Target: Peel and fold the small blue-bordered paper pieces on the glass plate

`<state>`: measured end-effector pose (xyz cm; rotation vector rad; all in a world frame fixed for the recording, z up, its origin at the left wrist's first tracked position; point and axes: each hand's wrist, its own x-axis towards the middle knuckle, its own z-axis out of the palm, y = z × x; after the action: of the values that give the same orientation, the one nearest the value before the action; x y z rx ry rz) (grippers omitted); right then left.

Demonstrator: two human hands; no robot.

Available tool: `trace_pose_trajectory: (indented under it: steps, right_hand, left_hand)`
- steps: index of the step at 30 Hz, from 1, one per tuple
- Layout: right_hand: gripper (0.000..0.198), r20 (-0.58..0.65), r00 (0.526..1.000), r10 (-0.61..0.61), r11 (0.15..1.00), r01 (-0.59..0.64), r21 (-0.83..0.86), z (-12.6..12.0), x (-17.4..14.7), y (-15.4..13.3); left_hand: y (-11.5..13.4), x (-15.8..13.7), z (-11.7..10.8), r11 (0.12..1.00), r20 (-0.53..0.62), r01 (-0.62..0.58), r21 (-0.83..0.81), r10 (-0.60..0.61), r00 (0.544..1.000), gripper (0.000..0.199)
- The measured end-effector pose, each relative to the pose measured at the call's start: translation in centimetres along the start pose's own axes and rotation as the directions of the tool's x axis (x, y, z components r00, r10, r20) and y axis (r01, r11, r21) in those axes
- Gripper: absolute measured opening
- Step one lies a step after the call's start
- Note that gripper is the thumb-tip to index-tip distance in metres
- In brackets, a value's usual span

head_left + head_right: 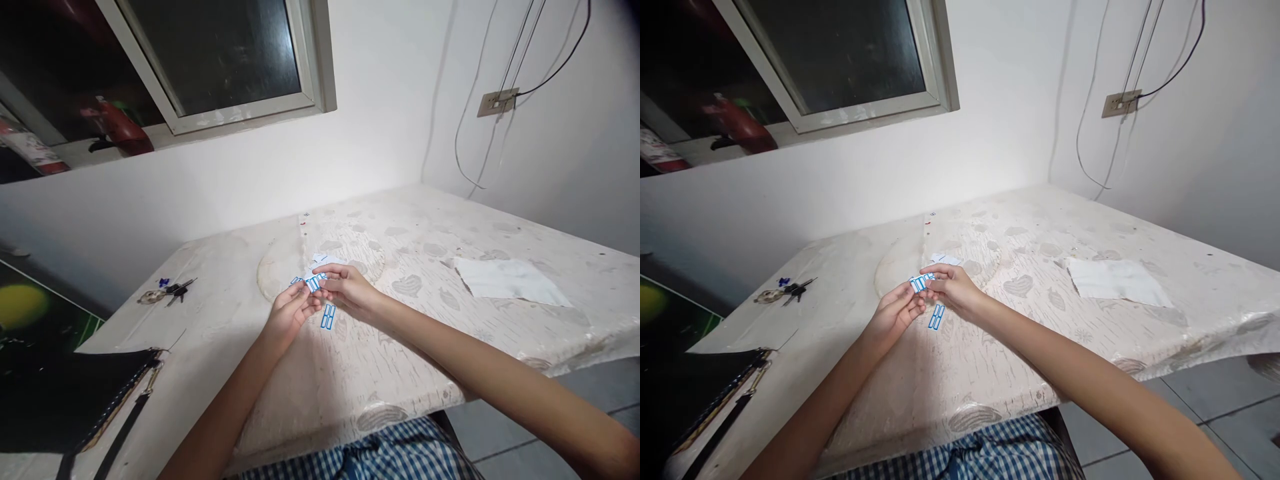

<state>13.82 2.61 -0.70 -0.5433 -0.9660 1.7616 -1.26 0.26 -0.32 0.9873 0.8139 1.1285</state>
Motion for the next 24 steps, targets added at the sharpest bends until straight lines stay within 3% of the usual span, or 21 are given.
trace_pose_trajectory:
  steps: [9,24]
  right_hand:
    - [0.026,-0.06,0.998,0.009,1.0,-0.01,-0.011,0.36,0.14,0.15]
    - [0.022,-0.038,0.999,-0.039,0.991,0.033,-0.127,0.89,-0.27,-0.4]
  left_hand:
    - [-0.23,0.23,0.16,1.0,-0.011,0.018,-0.019,-0.018,1.0,0.019]
    - [-0.28,0.25,-0.22,0.998,-0.004,0.031,-0.059,-0.031,1.0,0.017]
